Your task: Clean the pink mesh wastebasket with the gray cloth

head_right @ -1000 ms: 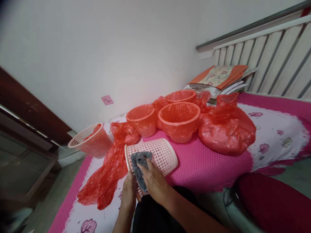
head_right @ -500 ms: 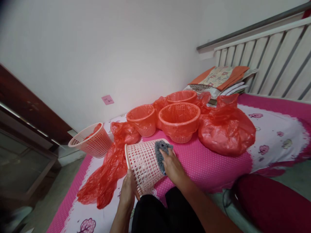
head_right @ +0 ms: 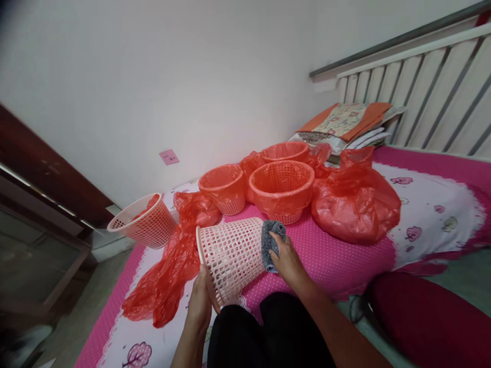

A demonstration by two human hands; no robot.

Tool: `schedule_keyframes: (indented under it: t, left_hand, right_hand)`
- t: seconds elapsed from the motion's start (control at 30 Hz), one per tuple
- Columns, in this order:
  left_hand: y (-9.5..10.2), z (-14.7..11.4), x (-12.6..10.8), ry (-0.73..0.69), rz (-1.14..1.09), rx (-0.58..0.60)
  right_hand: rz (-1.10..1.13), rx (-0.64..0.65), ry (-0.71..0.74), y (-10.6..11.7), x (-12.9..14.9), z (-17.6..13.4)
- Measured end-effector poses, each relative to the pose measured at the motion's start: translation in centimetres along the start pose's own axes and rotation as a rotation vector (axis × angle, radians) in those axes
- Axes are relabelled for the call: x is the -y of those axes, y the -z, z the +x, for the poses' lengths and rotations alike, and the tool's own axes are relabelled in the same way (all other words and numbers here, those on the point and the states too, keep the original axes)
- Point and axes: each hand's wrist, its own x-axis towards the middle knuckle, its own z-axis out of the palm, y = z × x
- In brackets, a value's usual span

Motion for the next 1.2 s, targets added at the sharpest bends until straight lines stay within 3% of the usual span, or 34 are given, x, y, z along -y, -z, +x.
schedule_keyframes:
  t: [0.63, 1.2]
  left_hand:
    - [-0.1, 0.2, -0.3, -0.018, -0.012, -0.027]
    - [-0.2, 0.5, -0.4, -0.032, 0.061, -0.056]
  right_hand:
    - [0.017, -0.049, 0.006, -0.8, 0.2, -1.5]
    - [0.086, -0.111, -0.012, -2.0, -1.4, -2.5]
